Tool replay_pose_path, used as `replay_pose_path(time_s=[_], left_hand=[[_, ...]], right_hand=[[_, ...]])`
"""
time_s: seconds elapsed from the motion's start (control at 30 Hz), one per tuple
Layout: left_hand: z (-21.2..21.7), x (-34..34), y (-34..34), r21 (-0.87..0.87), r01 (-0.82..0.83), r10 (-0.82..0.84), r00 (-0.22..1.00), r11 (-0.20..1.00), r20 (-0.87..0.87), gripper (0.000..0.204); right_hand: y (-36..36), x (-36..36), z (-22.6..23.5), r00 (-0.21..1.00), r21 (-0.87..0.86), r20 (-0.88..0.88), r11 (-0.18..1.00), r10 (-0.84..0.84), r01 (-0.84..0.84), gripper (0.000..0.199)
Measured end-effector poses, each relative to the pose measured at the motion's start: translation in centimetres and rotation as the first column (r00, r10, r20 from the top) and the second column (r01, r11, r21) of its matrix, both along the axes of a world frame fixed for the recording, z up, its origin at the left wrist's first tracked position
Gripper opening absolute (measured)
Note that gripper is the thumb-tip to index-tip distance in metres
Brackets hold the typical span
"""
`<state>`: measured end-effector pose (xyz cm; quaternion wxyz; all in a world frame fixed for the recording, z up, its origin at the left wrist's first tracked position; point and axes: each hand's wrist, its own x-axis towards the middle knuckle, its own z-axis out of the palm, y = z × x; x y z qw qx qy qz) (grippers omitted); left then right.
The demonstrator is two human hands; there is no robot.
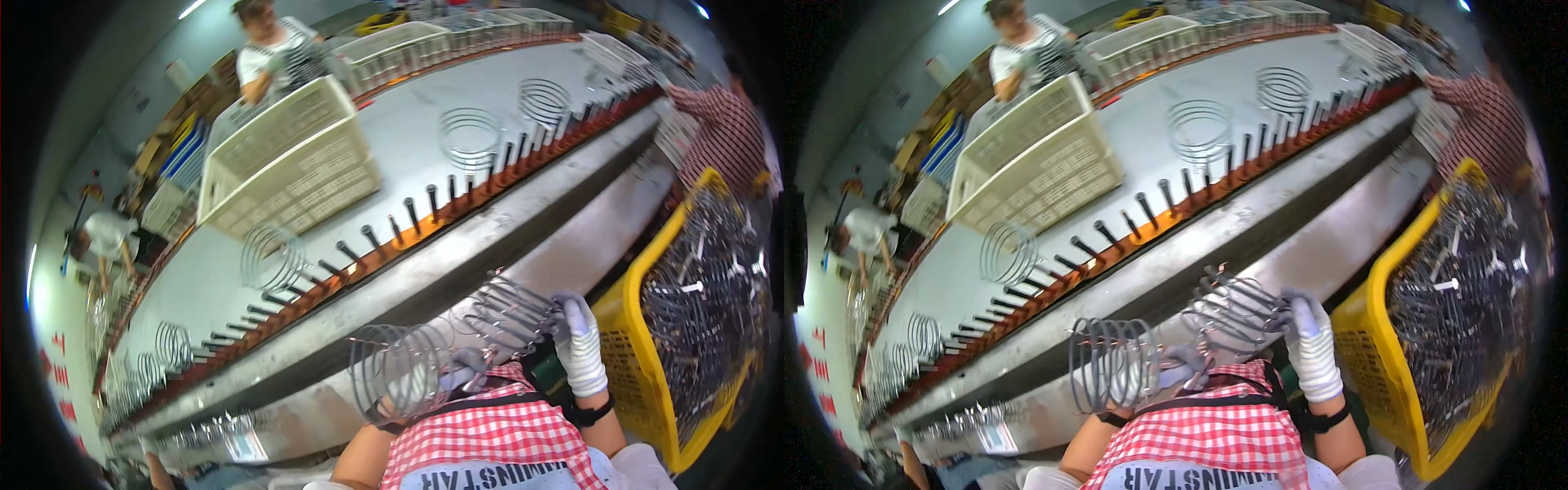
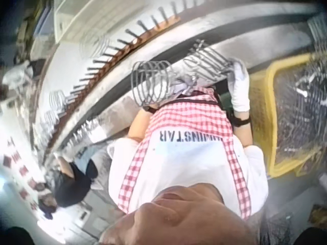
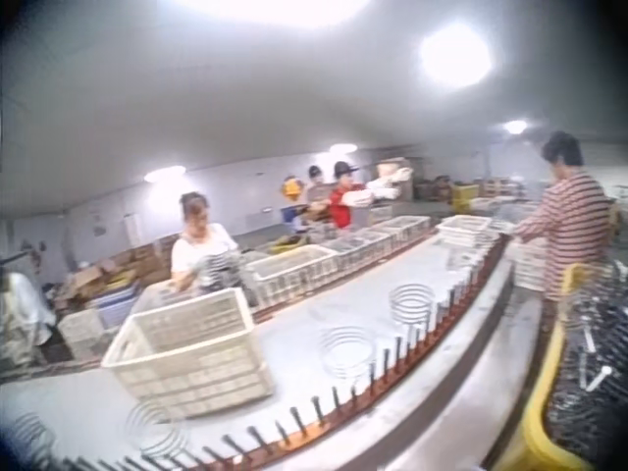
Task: Sorting metal wire rings from a basket and placing them onto a conveyor track in a factory.
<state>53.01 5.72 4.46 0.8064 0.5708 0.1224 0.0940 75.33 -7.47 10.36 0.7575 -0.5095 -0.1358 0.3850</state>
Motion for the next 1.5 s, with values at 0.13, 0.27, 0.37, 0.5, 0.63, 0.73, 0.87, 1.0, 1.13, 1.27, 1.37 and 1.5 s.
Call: replay_pose_path(time_s=[0.13, 0.27, 0.37, 0.5, 0.63, 0.73, 0.87, 1.0, 1.13, 1.27, 1.37, 1.5], left_hand=[[-2.8, 3.2, -0.5, -0.158, 0.021, -0.003, 0.993, 0.987, 0.116, 0.023], [-4.2, 4.1, -0.9, -0.215, -0.040, 0.074, 0.985, 0.976, 0.155, 0.023], [-3.6, 4.9, 0.3, 0.262, 0.025, -0.068, 0.985, 0.965, 0.156, 0.032], [-8.4, 4.7, -0.7, -0.522, 0.130, 0.027, 0.959, 0.843, 0.283, 0.037], [-6.6, 1.8, 0.9, -0.179, -0.009, 0.028, 0.994, 0.984, 0.104, 0.040], [-8.0, -1.3, 3.4, 0.121, -0.168, 0.167, 0.986, 0.978, 0.019, 0.048], [-10.3, -4.1, 5.6, -0.263, -0.057, 0.063, 0.998, 0.963, 0.015, 0.041], [-11.0, -4.7, 4.2, -0.150, -0.284, 0.259, 0.951, 0.947, -0.169, 0.035], [-8.8, -5.0, 2.6, -0.198, -0.311, 0.273, 0.942, 0.930, -0.196, 0.031], [-7.2, -3.6, 1.1, -0.097, -0.321, 0.303, 0.939, 0.942, -0.164, 0.031], [-6.4, -2.8, 0.7, -0.057, -0.316, 0.305, 0.941, 0.947, -0.143, 0.032], [-5.6, -5.5, 0.2, -0.007, -0.428, 0.419, 0.887, 0.904, -0.193, 0.032]], right_hand=[[0.0, -1.2, -4.8, 0.890, -0.103, 0.127, 0.899, 0.437, -0.426, 0.027], [0.4, -2.3, -3.8, 0.667, -0.235, -0.028, 0.643, 0.745, -0.729, 0.054], [1.0, -1.8, -6.9, 0.743, 0.127, -0.124, 0.753, 0.658, -0.646, 0.062], [2.2, -3.0, -4.9, 0.745, -0.138, 0.171, 0.765, 0.645, -0.630, 0.066], [4.2, -2.9, -3.4, 0.781, -0.118, 0.074, 0.783, 0.620, -0.611, 0.057], [7.4, 1.9, -7.8, 0.894, 0.066, 0.127, 0.896, 0.429, -0.439, 0.049], [10.7, 11.6, -8.0, 0.756, -0.029, 0.655, 0.998, -0.016, 0.047, 0.047], [14.4, 20.3, -8.6, 0.651, 0.019, 0.729, 0.956, -0.213, 0.292, 0.040], [20.4, 24.2, -8.9, 0.668, -0.023, 0.742, 0.994, -0.054, 0.106, 0.028], [25.5, 32.7, -12.2, 0.088, -0.083, 0.995, 0.896, 0.049, 0.437, 0.037], [25.3, 34.5, -11.1, -0.253, 0.107, 0.967, 0.859, 0.027, 0.500, 0.041], [29.6, 26.8, -9.7, 0.403, -0.379, 0.892, 0.829, 0.207, 0.412, 0.044]])
